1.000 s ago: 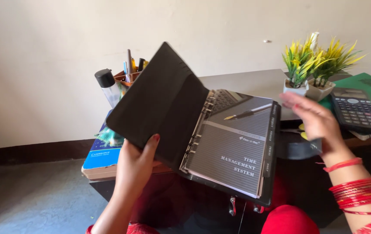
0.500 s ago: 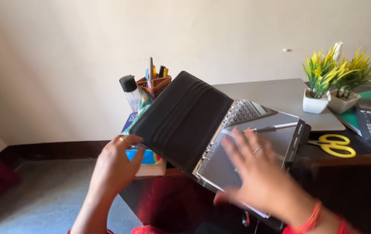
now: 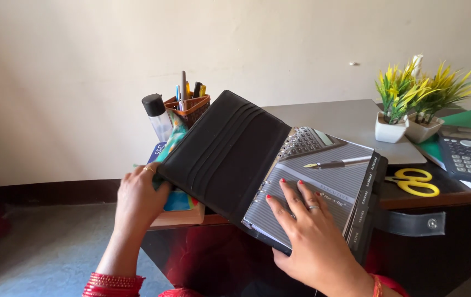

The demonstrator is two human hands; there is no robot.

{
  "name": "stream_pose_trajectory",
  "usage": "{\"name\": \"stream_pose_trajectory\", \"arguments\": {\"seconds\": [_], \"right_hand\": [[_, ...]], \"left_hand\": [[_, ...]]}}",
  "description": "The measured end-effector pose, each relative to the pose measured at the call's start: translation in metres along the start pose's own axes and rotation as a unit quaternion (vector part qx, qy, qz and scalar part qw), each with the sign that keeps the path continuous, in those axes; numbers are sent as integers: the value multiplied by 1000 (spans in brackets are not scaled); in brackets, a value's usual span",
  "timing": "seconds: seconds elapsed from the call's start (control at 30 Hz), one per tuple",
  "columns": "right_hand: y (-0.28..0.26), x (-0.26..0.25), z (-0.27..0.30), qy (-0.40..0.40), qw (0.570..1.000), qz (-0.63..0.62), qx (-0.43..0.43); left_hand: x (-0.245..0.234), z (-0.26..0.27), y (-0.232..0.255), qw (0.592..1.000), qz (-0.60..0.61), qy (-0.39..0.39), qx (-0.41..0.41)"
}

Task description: The person wipes the covers and pages of a dictionary and a black planner with a green patterned cloth. They flip through the planner pages while wiping each section, then close the planner and place the cloth on top of the dictionary.

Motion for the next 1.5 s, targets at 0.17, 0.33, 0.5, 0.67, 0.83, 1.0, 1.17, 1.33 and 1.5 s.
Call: {"name": "stream_pose_trajectory", "arguments": {"seconds": [0.17, 0.33, 0.5, 0.67, 0.83, 1.0, 1.17, 1.33, 1.5], "right_hand": [[13, -11, -9, -27, 999, -41, 7], [20, -13, -14, -31, 996, -78, -25], [16, -6, -10, 12, 1000, -19, -13], [14, -20, 16, 67, 996, 55, 24], [28, -14, 39, 171, 981, 9, 96], [52, -17, 25, 171, 983, -35, 54], [64, -16, 16, 180, 982, -59, 12], [65, -14, 19, 161, 983, -80, 35], [66, -8, 20, 148, 984, -85, 46]], "left_hand": [[-37, -1, -8, 984, -12, 168, -49], [-97, 36, 89, 892, 348, 283, 64], [-7, 14, 187, 911, 349, 0, 222], [134, 5, 229, 931, 27, -98, 351], [141, -33, 246, 960, 7, -90, 264], [126, -18, 261, 928, 44, -215, 302], [163, -34, 244, 935, 108, -2, 339], [92, -59, 234, 967, 24, -243, 77], [70, -35, 178, 945, -35, -281, 164]]}}
Point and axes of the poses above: each hand's wrist, its own z-axis away from the middle knuckle, its own x-axis out of the palm, y = z × x, the point moved 1 cm from there along -z, towards the middle knuckle, and after that the axes turned 6 degrees about z, right-handed, at the moved point
